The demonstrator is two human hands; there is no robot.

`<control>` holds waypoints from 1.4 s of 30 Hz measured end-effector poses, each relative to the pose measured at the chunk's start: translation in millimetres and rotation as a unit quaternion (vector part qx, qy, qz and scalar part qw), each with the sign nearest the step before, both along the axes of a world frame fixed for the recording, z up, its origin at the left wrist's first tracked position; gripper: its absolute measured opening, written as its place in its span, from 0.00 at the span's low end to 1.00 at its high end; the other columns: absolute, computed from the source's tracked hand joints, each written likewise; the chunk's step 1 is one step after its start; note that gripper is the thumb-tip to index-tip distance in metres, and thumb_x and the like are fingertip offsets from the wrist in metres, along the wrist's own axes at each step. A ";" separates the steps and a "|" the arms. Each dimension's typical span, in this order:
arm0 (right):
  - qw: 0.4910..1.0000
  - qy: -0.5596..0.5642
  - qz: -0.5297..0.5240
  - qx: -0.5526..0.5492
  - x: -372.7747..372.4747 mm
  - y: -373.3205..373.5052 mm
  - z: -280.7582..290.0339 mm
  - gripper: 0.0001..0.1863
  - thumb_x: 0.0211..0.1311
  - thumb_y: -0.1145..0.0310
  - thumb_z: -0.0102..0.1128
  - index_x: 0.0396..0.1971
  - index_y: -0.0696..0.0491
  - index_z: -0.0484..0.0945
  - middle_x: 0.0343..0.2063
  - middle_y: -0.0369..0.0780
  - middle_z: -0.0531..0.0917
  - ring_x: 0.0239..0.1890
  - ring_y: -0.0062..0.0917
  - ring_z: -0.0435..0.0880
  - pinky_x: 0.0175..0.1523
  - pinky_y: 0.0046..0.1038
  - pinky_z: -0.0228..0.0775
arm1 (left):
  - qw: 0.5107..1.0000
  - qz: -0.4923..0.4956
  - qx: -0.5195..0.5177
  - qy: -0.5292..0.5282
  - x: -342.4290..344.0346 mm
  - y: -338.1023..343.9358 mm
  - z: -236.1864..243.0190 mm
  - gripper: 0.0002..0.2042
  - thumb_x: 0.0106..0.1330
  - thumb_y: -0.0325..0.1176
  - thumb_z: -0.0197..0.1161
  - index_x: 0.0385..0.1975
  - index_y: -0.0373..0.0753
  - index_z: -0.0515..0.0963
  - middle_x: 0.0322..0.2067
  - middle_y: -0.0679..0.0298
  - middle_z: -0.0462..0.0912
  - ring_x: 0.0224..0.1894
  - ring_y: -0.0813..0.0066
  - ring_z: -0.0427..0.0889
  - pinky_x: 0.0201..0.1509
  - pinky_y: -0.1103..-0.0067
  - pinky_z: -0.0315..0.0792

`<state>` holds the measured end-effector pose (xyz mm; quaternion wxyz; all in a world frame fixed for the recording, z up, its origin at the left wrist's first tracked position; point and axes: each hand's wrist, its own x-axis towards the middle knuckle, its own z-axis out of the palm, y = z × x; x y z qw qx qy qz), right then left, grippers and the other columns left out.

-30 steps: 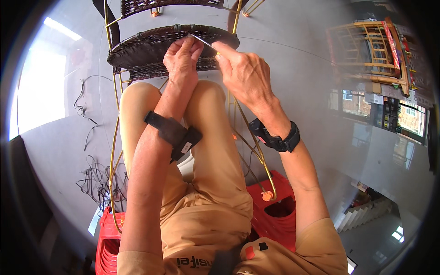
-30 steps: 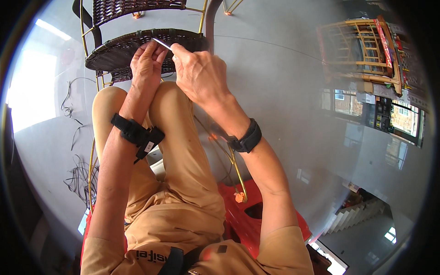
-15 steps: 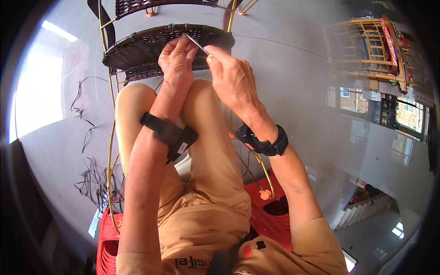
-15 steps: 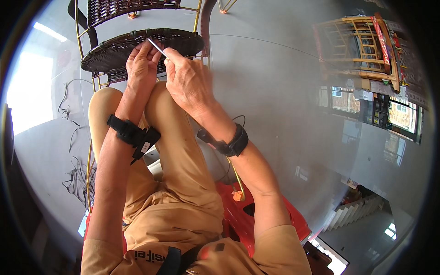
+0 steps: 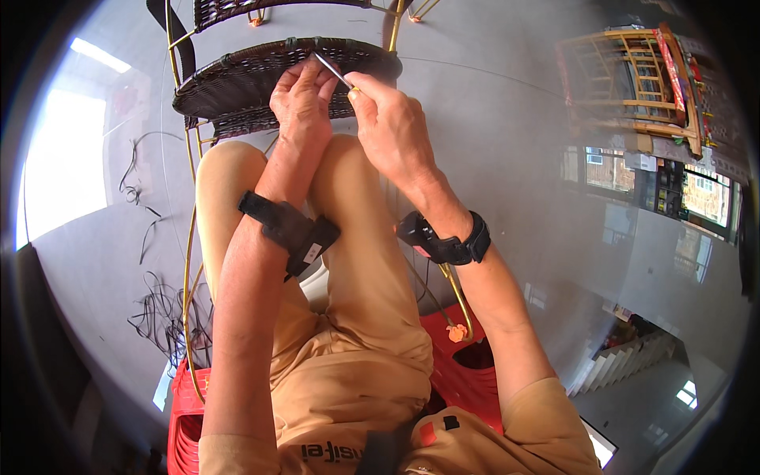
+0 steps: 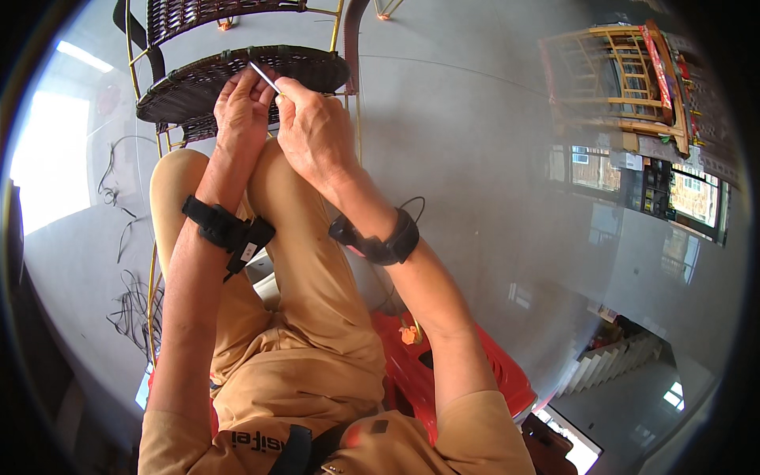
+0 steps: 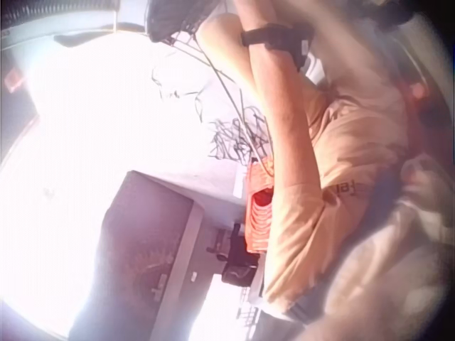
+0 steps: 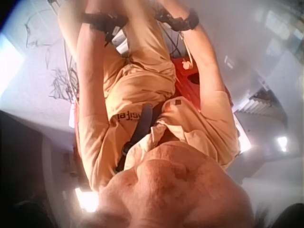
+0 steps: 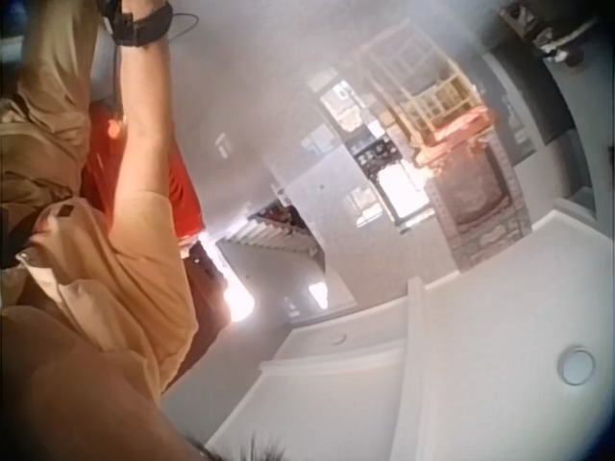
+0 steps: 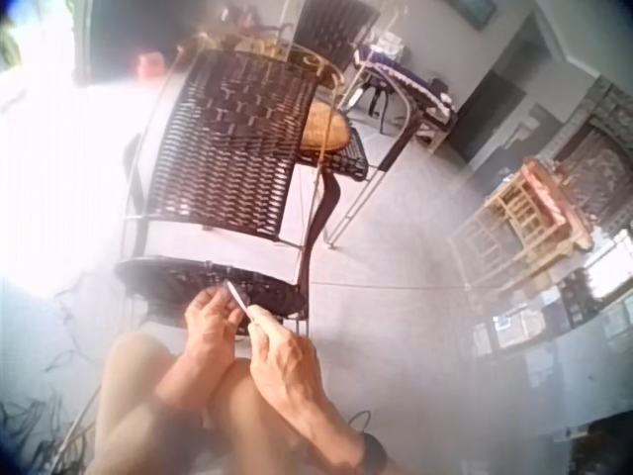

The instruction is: The person is repairing a dark brown wicker chair seat by weaving strands through the metal frame by hand and using a screwdriver to secure and tuck in the ends.

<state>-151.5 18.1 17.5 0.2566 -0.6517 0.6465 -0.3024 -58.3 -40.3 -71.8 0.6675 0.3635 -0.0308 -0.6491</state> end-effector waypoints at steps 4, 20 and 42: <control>0.994 0.046 0.055 -0.083 -15.4 -11.2 2.0 0.08 0.55 0.69 0.48 0.34 0.51 0.74 0.17 0.49 0.75 0.23 0.45 0.75 0.27 0.39 0.67 | 1.000 -0.003 -0.015 -0.009 0.4 0.5 5.8 0.05 0.60 0.25 0.54 0.33 0.31 0.71 0.30 0.56 0.77 0.32 0.68 0.78 0.38 0.76 0.76; 0.994 0.069 0.042 -0.073 -18.2 1.8 8.5 0.09 0.56 0.68 0.49 0.35 0.51 0.76 0.16 0.47 0.75 0.21 0.42 0.76 0.25 0.36 0.67 | 1.000 -0.003 -0.012 -0.012 -2.1 2.6 12.0 0.05 0.58 0.26 0.58 0.30 0.31 0.72 0.28 0.58 0.77 0.31 0.70 0.78 0.39 0.77 0.76; 0.988 0.131 0.064 -0.056 -13.4 0.8 9.1 0.12 0.56 0.69 0.48 0.38 0.54 0.75 0.20 0.48 0.77 0.24 0.42 0.76 0.30 0.34 0.68 | 0.999 -0.004 -0.031 0.042 4.6 0.8 7.0 0.04 0.54 0.23 0.59 0.26 0.31 0.71 0.25 0.57 0.77 0.27 0.69 0.79 0.37 0.74 0.77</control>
